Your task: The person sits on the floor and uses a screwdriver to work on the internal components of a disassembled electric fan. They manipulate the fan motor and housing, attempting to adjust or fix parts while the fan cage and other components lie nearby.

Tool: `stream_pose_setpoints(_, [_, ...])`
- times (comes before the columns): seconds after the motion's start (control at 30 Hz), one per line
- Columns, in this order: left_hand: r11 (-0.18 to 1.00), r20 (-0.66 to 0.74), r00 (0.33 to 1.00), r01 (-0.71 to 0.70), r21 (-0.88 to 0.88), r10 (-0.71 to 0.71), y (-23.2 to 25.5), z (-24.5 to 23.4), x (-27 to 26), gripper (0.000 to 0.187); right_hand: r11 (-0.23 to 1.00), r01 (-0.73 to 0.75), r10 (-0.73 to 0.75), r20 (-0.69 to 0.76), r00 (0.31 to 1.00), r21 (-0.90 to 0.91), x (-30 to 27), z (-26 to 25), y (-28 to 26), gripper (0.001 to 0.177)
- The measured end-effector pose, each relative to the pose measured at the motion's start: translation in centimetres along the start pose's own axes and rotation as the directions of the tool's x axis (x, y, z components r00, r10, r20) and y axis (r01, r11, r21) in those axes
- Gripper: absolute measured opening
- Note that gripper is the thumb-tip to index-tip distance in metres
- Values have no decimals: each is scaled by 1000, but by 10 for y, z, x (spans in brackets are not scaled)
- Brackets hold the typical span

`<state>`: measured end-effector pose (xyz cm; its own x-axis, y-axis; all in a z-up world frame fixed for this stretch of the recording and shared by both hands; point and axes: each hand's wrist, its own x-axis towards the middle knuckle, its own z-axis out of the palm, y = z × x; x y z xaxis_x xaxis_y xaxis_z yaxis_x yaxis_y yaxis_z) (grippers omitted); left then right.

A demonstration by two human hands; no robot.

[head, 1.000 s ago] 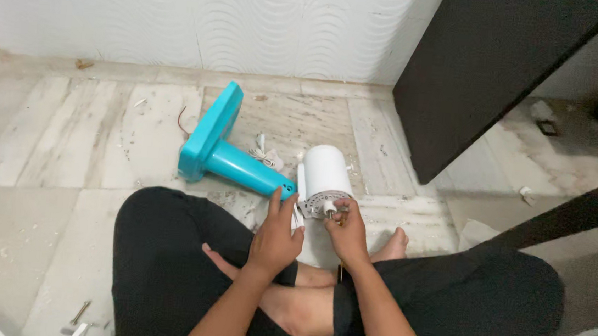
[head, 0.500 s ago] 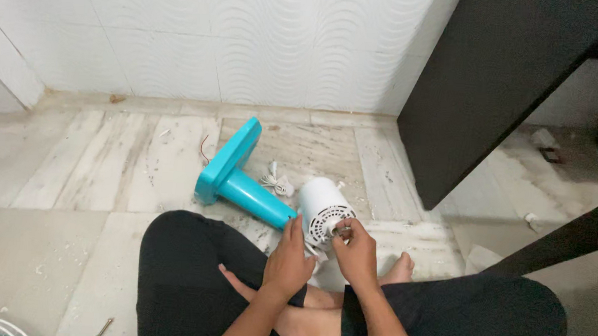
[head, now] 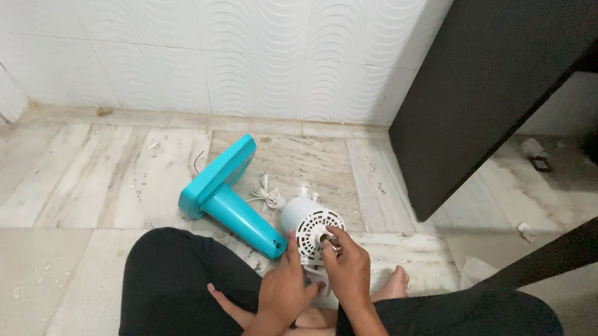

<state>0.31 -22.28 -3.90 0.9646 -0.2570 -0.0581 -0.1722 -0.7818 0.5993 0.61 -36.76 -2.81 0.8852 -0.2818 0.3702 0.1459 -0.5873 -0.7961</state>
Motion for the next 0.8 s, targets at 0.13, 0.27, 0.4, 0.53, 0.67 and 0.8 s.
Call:
stream_pose_setpoints(0.13, [998, -31, 998, -57, -26, 56, -1, 7, -4, 138, 1000, 3, -2, -30, 1000, 8, -2, -3, -3, 30])
stream_pose_setpoints(0.27, [1000, -24, 1000, -5, -23, 5, 8, 8, -8, 142, 997, 70, -68, -41, 997, 38, 1, -6, -10, 29])
stream_pose_setpoints(0.4, [995, -254, 962, -103, -11, 97, 7, 10, -6, 140, 996, 73, -73, 2, 997, 43, -2, -6, -20, 26])
stream_pose_setpoints(0.53, [972, -315, 941, -177, -154, 121, 4, 10, -6, 139, 976, 215, -216, -19, 976, -14, -2, -6, -27, 26])
stream_pose_setpoints(0.67, [873, -335, 931, -278, -401, 143, 1, 4, -6, 130, 974, 226, -226, -15, 974, -30, -1, -8, -31, 26])
stream_pose_setpoints(0.8, [789, -300, 938, -315, -527, 174, -9, 0, 1, 106, 970, 241, -242, -24, 970, -36, -1, -10, -33, 28])
